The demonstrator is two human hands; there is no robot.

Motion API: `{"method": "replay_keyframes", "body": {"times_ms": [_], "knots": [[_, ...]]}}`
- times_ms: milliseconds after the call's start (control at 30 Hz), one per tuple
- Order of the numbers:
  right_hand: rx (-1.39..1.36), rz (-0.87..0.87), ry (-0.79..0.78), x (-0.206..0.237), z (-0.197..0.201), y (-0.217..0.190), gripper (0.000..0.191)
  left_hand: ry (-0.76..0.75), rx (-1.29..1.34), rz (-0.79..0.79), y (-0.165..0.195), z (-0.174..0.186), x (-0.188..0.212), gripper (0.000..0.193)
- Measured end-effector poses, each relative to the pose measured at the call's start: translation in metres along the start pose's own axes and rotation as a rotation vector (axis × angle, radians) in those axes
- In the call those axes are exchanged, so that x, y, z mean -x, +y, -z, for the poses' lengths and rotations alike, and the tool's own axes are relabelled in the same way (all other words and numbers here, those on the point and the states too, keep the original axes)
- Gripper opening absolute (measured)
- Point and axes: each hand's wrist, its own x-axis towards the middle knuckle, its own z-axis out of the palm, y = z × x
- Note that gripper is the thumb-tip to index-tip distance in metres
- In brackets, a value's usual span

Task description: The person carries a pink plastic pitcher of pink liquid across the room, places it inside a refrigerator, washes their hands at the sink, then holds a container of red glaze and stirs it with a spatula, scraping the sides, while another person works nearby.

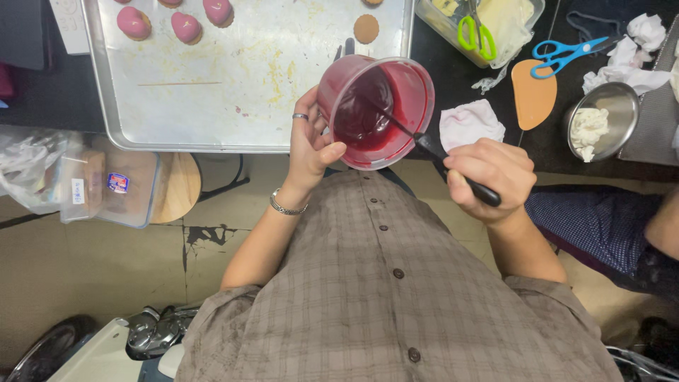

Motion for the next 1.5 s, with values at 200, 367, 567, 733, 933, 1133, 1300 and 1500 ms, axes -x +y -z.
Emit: {"method": "replay_keyframes", "body": {"times_ms": [200,367,567,733,933,1133,1300,1500], "knots": [[-0.024,0.025,-0.103,0.004,-0.008,-0.003,0.01,0.017,-0.022,0.002,0.001,0.0,0.001,0.116],[-0.072,-0.029,-0.001,0.005,-0.007,0.0,0.01,0.01,-0.01,0.006,0.001,0.001,0.003,0.115],[0.102,0.008,-0.089,0.004,-0.005,0.001,0.01,0.016,-0.023,-0.002,0.004,0.004,0.004,0.115],[-0.119,0.031,-0.09,0.006,-0.016,-0.001,0.011,0.018,-0.028,0.008,0.002,0.002,0.004,0.115],[0.092,0.005,-0.024,0.004,-0.007,0.007,0.01,0.016,-0.002,-0.006,0.005,0.002,0.005,0.115],[0.024,0.039,-0.119,0.004,-0.017,-0.003,0.011,0.045,-0.019,-0.006,0.006,0.002,0.003,0.114],[-0.115,0.011,-0.051,0.003,-0.02,-0.001,0.012,0.029,-0.019,-0.005,0.005,-0.001,0.003,0.115],[0.126,0.019,-0.056,0.002,-0.009,0.0,0.012,0.027,-0.018,-0.023,0.008,0.002,0.003,0.114]]}}
